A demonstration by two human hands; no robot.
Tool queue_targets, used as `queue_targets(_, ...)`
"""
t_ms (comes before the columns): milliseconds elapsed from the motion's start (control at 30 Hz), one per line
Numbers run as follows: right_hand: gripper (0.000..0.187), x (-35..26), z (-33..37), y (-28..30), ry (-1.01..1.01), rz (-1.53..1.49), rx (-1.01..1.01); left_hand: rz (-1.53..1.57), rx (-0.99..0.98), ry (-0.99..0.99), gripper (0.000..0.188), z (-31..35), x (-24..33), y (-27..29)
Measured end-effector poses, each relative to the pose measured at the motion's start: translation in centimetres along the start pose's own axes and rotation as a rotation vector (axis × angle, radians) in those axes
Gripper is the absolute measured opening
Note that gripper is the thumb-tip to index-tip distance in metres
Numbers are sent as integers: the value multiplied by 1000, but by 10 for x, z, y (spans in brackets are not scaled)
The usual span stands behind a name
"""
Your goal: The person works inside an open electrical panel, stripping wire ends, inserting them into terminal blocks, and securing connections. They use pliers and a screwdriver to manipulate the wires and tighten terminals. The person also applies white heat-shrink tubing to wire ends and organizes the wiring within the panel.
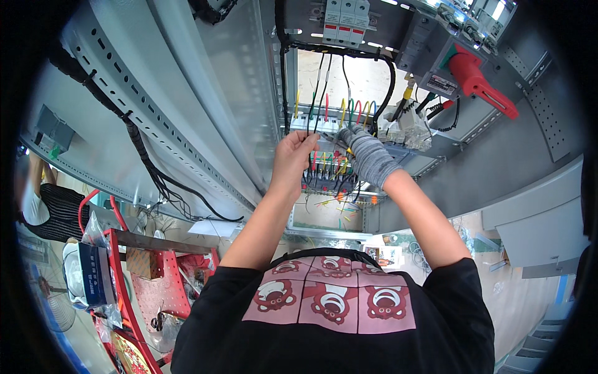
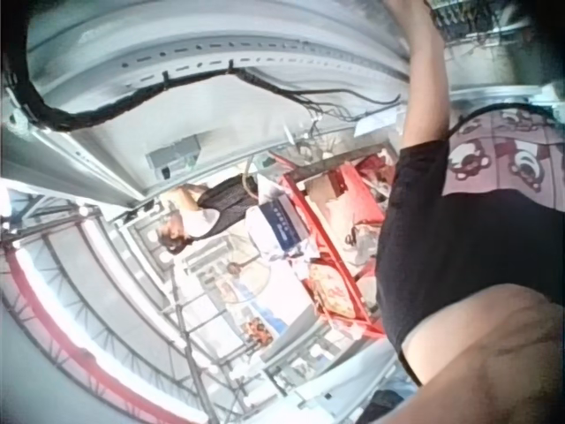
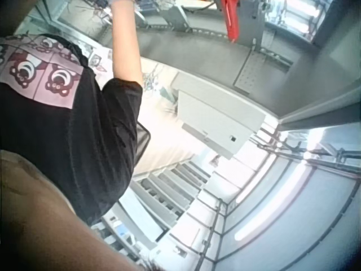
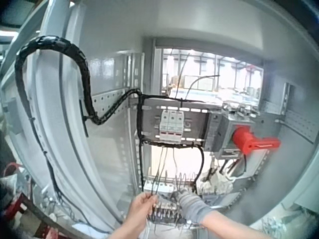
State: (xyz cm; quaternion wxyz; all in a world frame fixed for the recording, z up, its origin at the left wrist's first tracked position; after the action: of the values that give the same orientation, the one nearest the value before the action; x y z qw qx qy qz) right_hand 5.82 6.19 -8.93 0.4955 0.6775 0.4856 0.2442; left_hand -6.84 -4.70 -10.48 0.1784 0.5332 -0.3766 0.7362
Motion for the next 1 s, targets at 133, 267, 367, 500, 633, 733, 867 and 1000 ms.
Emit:
queue_targets(133, 44, -4, -8, 10, -77, 96, -117, -13, 14, -7, 13, 1, 2, 1)
queue_targets(267, 43, -5, -10, 16, -7, 143, -111, -9, 12, -9, 12, 1, 2, 1)
queue_targets(367, 42, -5, -12, 17, 43, 234, -60, -19, 10, -4, 11, 1, 1, 0)
queue_targets(500, 40, -7, -18, 19, 106, 299, -58, -42, 30, -8, 11, -2, -1, 3)
queue_targets(633, 41, -2, -17, 16, -27, 59, -270, -25, 15, -7, 12, -2, 1, 5)
queue_targets(733, 43, 11, -11, -7, 0, -112, -167, -29, -4, -15, 13, -4, -3, 5)
queue_targets(867, 42, 17, -10, -15, 1, -202, -167, -27, -14, -7, 13, -6, -6, 6)
queue_targets(1000, 38, 10, -17, -8, 9, -55, -246, -49, -9, -16, 12, -9, -7, 8)
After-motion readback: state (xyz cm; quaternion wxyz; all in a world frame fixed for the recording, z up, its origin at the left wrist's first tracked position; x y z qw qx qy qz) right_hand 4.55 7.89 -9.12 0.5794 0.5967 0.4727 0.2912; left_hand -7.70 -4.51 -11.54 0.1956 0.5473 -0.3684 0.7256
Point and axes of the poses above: each hand's wrist, its own z-axis away from the middle knuckle, its own y-axis out of the back of the hand, x = y × z, the point moved 4 cm from there along -z, towards the middle knuckle, and after that the axes turned 12 degrees about x, right-handed, at the moved point
